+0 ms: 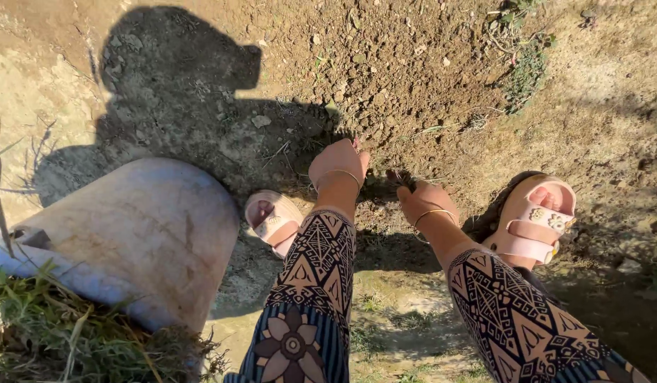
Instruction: Pulling weeds from the ground and collecting them in a bucket.
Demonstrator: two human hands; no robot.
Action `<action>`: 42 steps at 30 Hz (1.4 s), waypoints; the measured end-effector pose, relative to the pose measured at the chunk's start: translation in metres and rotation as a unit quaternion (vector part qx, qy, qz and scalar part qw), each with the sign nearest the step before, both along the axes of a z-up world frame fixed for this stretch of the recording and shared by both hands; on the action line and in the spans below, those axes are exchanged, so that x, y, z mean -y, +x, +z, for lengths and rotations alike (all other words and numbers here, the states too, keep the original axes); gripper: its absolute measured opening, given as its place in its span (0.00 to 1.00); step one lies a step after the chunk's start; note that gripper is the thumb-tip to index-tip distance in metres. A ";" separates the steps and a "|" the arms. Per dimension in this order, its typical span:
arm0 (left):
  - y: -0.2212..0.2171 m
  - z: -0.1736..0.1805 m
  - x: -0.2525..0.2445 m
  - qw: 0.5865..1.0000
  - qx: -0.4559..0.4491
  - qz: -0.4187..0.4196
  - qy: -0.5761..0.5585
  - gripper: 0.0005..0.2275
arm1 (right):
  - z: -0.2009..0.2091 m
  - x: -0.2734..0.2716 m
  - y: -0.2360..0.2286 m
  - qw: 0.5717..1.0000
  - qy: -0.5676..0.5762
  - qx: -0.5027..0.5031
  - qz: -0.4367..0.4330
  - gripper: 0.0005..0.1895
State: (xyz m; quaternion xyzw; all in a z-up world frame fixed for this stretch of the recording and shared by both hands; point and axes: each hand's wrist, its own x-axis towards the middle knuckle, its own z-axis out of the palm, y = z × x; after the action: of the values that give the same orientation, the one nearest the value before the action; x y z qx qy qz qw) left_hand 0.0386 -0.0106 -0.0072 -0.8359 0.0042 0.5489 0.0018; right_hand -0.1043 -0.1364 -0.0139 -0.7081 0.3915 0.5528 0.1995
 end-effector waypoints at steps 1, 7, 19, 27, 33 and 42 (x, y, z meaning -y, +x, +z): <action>0.000 0.011 -0.010 0.999 0.005 0.023 0.025 0.20 | 0.003 0.005 -0.008 1.000 0.009 0.019 -0.010 0.28; 0.000 0.052 -0.090 0.983 0.025 0.164 0.074 0.24 | 0.062 0.033 -0.004 0.997 0.028 0.056 -0.041 0.25; 0.015 0.010 -0.062 0.999 0.015 -0.016 0.023 0.21 | 0.058 0.018 -0.012 0.984 0.008 0.112 -0.135 0.30; -0.053 0.058 -0.089 0.959 0.119 0.170 -0.194 0.25 | 0.097 -0.011 -0.041 0.940 0.087 0.220 -0.245 0.35; -0.054 0.208 -0.104 0.891 0.105 0.395 -0.199 0.16 | 0.181 -0.055 -0.021 0.870 0.153 0.273 -0.380 0.25; -0.022 0.454 -0.263 0.679 0.179 0.673 -0.231 0.14 | 0.435 -0.247 0.119 0.831 0.348 0.194 -0.389 0.30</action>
State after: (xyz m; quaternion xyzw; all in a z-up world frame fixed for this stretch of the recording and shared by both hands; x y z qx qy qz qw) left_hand 0.0169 0.2520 0.4471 -0.6693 -0.4332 0.2238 -0.5607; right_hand 0.0147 0.1101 0.4215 -0.4739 0.3696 0.3799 0.7032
